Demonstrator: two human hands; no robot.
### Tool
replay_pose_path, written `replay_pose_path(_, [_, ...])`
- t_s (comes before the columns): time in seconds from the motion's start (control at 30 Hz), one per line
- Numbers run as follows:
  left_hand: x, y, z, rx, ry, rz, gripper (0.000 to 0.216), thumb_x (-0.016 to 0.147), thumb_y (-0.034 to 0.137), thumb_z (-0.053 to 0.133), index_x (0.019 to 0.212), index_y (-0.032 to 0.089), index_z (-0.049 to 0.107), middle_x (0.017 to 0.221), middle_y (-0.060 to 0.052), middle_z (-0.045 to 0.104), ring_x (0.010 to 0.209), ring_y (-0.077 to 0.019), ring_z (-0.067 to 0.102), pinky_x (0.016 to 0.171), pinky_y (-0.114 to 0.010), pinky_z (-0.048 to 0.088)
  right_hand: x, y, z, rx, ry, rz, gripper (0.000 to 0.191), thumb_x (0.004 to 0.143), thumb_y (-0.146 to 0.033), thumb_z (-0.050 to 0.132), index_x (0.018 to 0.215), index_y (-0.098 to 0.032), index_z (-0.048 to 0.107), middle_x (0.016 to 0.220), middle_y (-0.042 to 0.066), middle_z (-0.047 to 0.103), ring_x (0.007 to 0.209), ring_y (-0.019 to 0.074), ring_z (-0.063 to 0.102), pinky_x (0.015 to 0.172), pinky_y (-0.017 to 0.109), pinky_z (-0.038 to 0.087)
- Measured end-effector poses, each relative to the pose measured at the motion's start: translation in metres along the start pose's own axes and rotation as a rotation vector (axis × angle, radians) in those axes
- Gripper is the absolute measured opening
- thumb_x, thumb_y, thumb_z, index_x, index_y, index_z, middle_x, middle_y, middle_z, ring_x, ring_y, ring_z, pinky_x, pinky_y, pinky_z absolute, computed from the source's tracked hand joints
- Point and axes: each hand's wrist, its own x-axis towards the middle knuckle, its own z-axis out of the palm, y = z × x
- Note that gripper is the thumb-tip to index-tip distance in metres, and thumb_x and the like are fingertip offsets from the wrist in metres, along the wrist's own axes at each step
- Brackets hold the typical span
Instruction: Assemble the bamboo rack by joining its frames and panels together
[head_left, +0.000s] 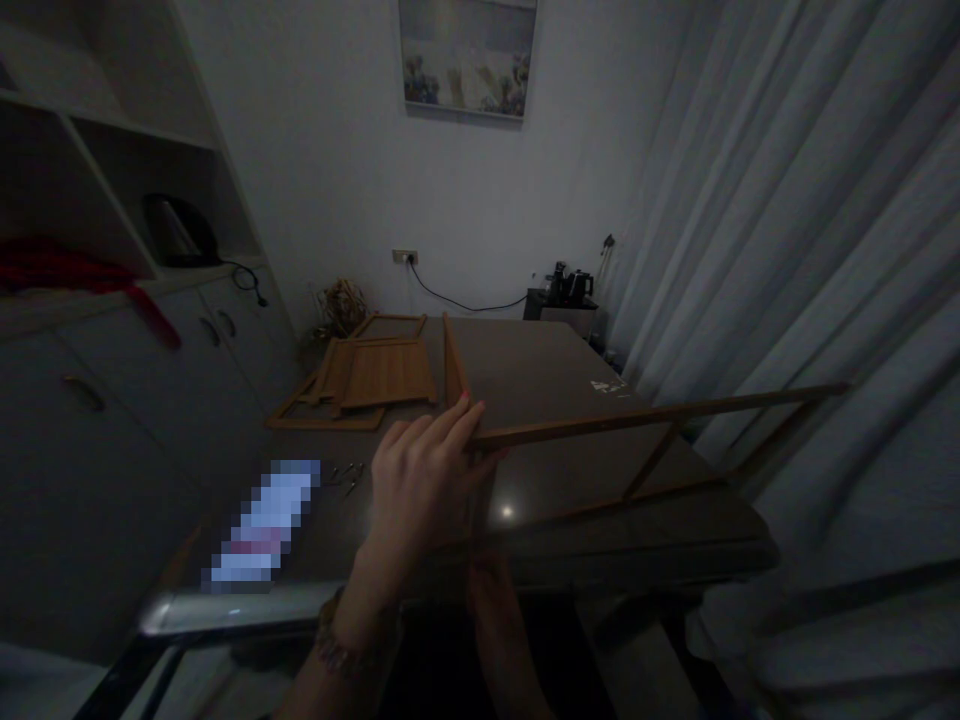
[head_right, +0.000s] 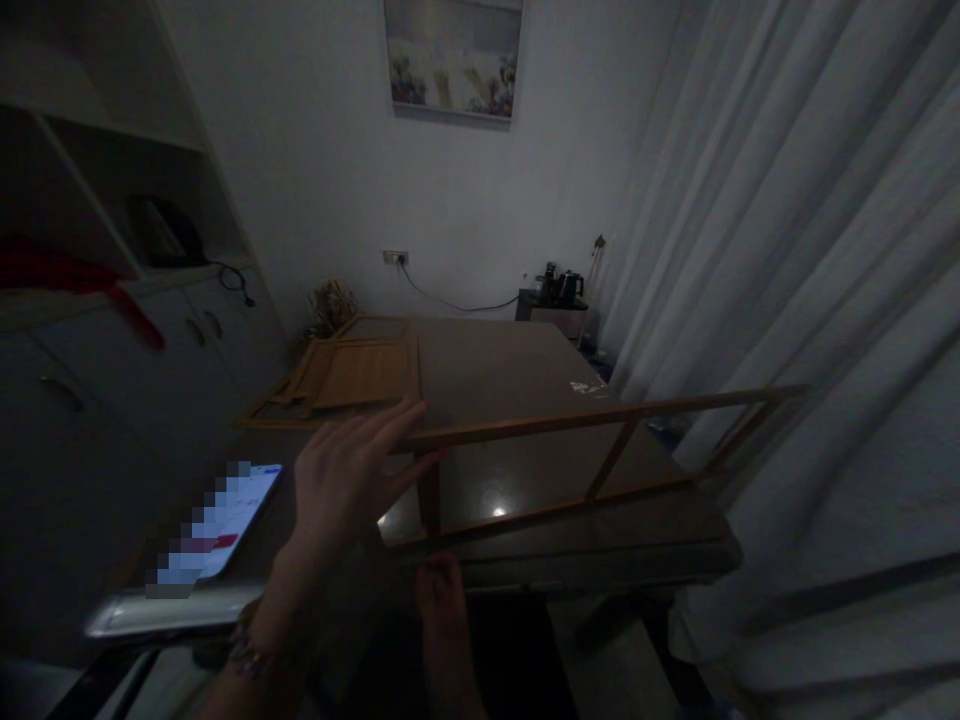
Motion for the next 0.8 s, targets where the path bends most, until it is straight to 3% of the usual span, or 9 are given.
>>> replay_pose_path(0.33, [-0.001, 0.0, 0.0, 0.002, -0.017, 0.002, 0.046, 0.083, 0.049, 0.061, 0.122, 0.024, 0.061, 0.12, -0.005, 0.068, 0.084, -0.0239, 0.068, 0.068, -0.04, 0.045, -0.006, 0.006, 0.004, -0.002, -0.002, -0.043, 0.039, 0.077, -0.059, 0.066, 0.098, -0.026, 0.061, 0.079, 0.0, 0.065, 0.067, 0.0162, 0.059, 0.06, 0.026, 0.045])
replay_pose_path(0.57, [0.0, 0.001, -0.001, 0.004, 0.004, 0.005, 0.045, 0.083, 0.049, 0.061, 0.119, 0.024, 0.062, 0.119, -0.002, 0.069, 0.083, -0.022, 0.069, 0.066, -0.038, 0.045, -0.015, -0.004, 0.018, 0.22, -0.041, 0.027, 0.04, 0.079, -0.054, 0.066, 0.108, -0.028, 0.059, 0.096, 0.004, 0.068, 0.088, 0.0213, 0.065, 0.076, 0.033, 0.051])
replay_pose_path(0.7, [0.001, 0.001, -0.002, -0.003, 0.003, 0.007, 0.046, 0.081, 0.048, 0.064, 0.119, 0.023, 0.063, 0.119, -0.004, 0.069, 0.083, -0.0227, 0.069, 0.067, -0.039, 0.045, -0.016, 0.002, 0.018, 0.173, -0.069, -0.002, 0.035, 0.088, -0.051, 0.053, 0.113, -0.027, 0.058, 0.102, 0.007, 0.067, 0.097, 0.0231, 0.066, 0.078, 0.036, 0.054])
replay_pose_path(0.8, [0.0, 0.001, -0.002, -0.005, -0.011, 0.002, 0.046, 0.081, 0.047, 0.064, 0.12, 0.023, 0.062, 0.12, -0.005, 0.068, 0.083, -0.0231, 0.069, 0.067, -0.039, 0.046, -0.014, 0.011, 0.016, 0.133, -0.021, -0.017, 0.036, 0.088, -0.051, 0.053, 0.114, -0.027, 0.059, 0.107, 0.009, 0.067, 0.107, 0.0256, 0.064, 0.084, 0.039, 0.054])
